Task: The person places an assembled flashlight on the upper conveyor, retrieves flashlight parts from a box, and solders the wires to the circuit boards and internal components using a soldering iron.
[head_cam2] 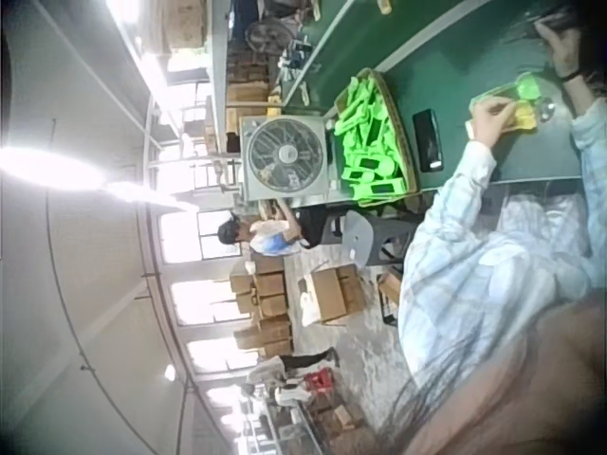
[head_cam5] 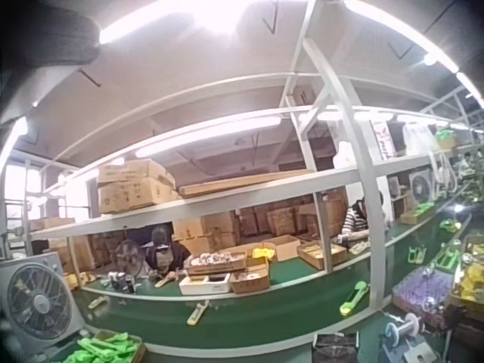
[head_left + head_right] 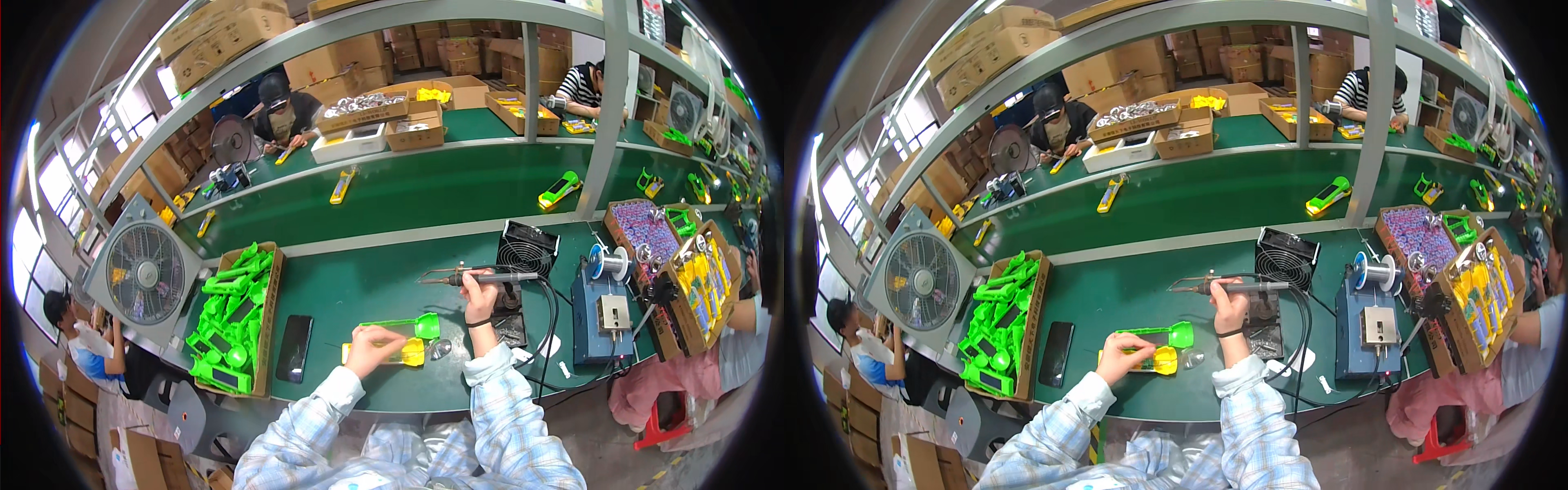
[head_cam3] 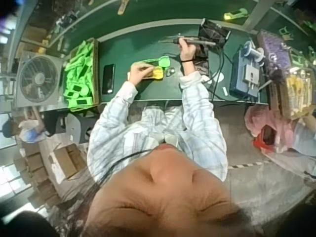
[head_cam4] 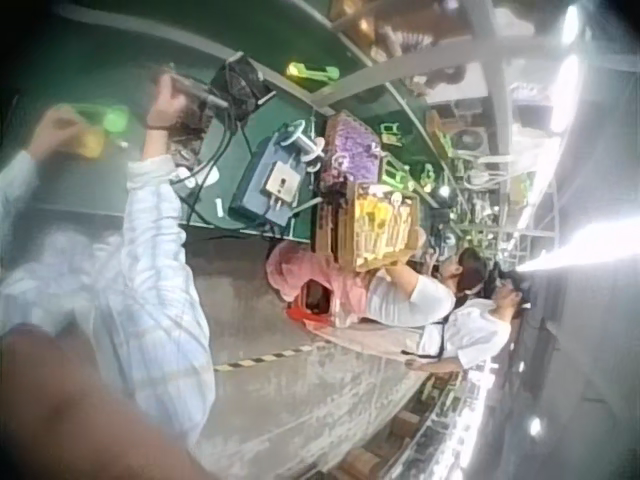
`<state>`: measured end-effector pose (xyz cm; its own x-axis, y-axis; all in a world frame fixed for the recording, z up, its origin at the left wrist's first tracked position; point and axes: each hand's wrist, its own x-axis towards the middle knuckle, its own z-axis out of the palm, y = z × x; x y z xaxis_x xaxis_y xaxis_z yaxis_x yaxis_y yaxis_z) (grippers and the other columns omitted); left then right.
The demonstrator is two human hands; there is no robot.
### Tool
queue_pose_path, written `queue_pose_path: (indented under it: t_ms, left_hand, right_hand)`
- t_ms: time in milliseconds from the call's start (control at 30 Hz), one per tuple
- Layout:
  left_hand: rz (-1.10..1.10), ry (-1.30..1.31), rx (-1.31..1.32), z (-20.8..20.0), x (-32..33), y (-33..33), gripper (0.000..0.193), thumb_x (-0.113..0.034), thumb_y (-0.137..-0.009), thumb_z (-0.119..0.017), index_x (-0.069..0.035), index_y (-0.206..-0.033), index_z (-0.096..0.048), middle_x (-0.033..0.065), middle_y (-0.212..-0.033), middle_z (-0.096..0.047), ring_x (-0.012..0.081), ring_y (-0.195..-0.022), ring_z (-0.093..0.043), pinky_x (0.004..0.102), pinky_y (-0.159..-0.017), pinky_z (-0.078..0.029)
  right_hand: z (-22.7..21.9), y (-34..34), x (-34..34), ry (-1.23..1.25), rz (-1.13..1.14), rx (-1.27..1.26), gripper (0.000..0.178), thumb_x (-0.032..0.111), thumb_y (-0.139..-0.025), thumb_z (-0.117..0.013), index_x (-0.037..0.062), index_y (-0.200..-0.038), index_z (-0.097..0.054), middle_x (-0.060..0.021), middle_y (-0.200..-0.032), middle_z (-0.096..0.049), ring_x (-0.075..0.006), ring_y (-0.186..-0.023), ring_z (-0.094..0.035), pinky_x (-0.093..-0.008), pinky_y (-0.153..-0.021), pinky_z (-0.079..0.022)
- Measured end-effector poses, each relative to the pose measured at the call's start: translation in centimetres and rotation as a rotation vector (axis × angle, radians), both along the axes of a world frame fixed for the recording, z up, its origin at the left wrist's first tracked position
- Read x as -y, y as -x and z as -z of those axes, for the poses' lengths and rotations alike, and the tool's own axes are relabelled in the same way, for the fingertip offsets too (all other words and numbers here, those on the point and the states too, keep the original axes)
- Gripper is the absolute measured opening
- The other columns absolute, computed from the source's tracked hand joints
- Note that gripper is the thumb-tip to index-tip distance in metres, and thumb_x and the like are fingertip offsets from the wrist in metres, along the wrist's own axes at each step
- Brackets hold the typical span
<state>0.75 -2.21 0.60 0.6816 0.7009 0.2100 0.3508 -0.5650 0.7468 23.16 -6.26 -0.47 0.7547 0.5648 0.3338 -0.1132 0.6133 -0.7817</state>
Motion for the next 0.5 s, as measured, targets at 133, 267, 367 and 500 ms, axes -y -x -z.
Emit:
queue_pose_path:
  t_ms: [133,267,367,500]
  left_hand:
    - [0.271,-0.123,0.057,0.0,-0.9,0.5,0.008,-0.018,-0.067,-0.067,-0.012,-0.073,-0.065,0.0002,-0.075,-0.059,0.014,-0.079,-0.051,0.0314,-0.083,-0.029]
    - [0.466,-0.033,0.128,0.2,-3.1,0.5,0.009,-0.013,-0.065,-0.068,-0.009,-0.072,-0.064,0.0024,-0.081,-0.058,0.0187,-0.081,-0.051,0.036,-0.084,-0.032]
    - [0.4,-0.175,0.177,-0.1,-4.6,1.6,0.008,-0.012,-0.062,-0.069,-0.012,-0.069,-0.064,0.0018,-0.075,-0.058,0.0154,-0.08,-0.052,0.0409,-0.087,-0.028]
    - [0.338,-0.161,0.139,0.0,-5.4,1.3,0.009,-0.013,-0.058,-0.072,-0.013,-0.063,-0.064,-0.0041,-0.063,-0.057,0.0133,-0.077,-0.053,0.0425,-0.089,-0.023]
  right_hand:
    - [0.9,0.2,0.9,0.06,-0.024,-0.022,0.01,0.01,-0.075,-0.058,0.0022,-0.077,-0.051,-0.0013,-0.065,-0.049,-0.0064,-0.05,-0.045,-0.0176,-0.045,-0.036]
    - [1.4,0.2,0.6,0.118,-0.036,-0.08,0.013,0.011,-0.074,-0.058,0.0018,-0.081,-0.052,-0.0016,-0.064,-0.049,-0.0065,-0.05,-0.045,-0.0179,-0.045,-0.035]
    - [1.6,1.1,-0.9,0.212,-0.006,-0.038,0.015,0.014,-0.074,-0.056,0.0019,-0.08,-0.05,-0.0012,-0.062,-0.048,-0.0057,-0.046,-0.042,-0.0172,-0.041,-0.034]
    - [1.1,0.7,-1.0,0.266,0.076,0.04,0.015,0.012,-0.074,-0.055,-0.0003,-0.083,-0.051,-0.0029,-0.062,-0.049,-0.0068,-0.048,-0.045,-0.0175,-0.044,-0.036]
